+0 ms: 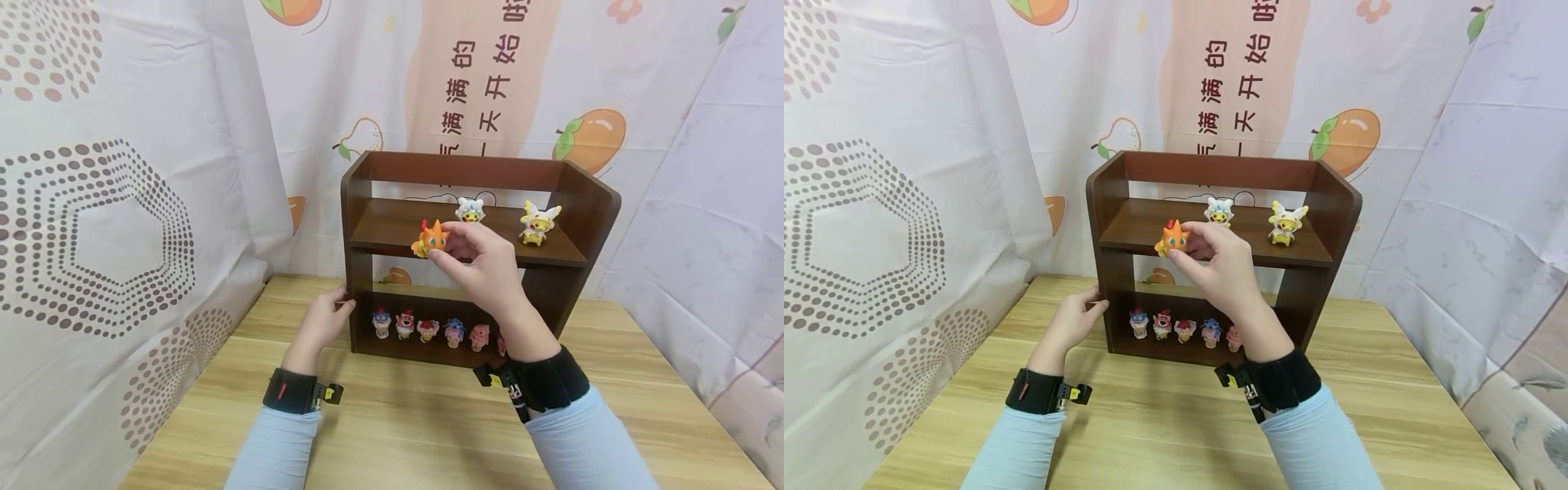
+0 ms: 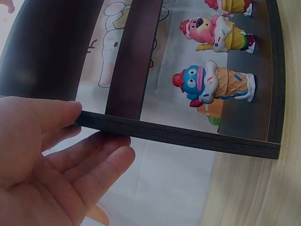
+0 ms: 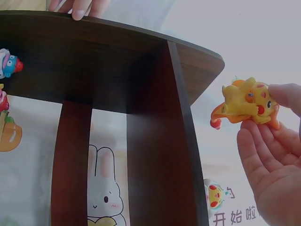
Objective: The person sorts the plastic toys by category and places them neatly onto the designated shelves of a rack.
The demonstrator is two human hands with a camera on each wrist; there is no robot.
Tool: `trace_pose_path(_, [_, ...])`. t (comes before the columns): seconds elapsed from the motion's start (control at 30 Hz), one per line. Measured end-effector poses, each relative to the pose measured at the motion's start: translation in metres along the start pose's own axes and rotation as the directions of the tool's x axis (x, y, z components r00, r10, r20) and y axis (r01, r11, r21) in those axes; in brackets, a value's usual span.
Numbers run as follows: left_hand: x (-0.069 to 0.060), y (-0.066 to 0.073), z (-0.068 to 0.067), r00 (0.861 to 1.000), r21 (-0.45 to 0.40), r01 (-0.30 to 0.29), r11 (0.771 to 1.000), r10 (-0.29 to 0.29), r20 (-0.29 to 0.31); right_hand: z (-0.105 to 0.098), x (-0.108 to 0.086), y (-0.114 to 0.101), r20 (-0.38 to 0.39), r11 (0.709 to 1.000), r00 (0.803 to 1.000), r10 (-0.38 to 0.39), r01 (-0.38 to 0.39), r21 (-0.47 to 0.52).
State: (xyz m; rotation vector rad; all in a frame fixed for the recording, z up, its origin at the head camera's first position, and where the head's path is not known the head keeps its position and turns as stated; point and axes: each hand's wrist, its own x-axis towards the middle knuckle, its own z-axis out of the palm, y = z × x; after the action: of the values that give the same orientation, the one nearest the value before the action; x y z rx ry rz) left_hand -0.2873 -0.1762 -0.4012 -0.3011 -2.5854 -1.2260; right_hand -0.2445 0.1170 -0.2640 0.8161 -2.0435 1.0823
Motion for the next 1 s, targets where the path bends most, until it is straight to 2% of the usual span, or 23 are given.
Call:
trace_pose_path(0.13, [0.0,0.001,0.0,1.0,-0.004,-0.004,1.0,0.004,0.004,0.0,0.009,-0.001,0.007,0.999,1.0,0.022,-0.022,-0.029])
trace_pose_path(0.4, [0.001,0.001,0.001,1.0,0.001,-0.02,1.0,0.02,-0.006,0.002,0.023,0.0,0.039,0.996,0.996,0.084,-0.084,-0.002])
trace_pose_path(0.57, [0.0,0.002,0.0,1.0,0.006,-0.02,1.0,0.02,-0.007,0.006,0.032,0.004,0.068,0.993,0.99,0.121,-0.12,-0.025])
trace_pose_path(1.0, [-0.002,0.003,-0.001,1.0,0.004,-0.006,1.0,0.006,-0.01,0.02,0.049,0.009,0.137,0.99,0.981,0.135,-0.129,-0.049])
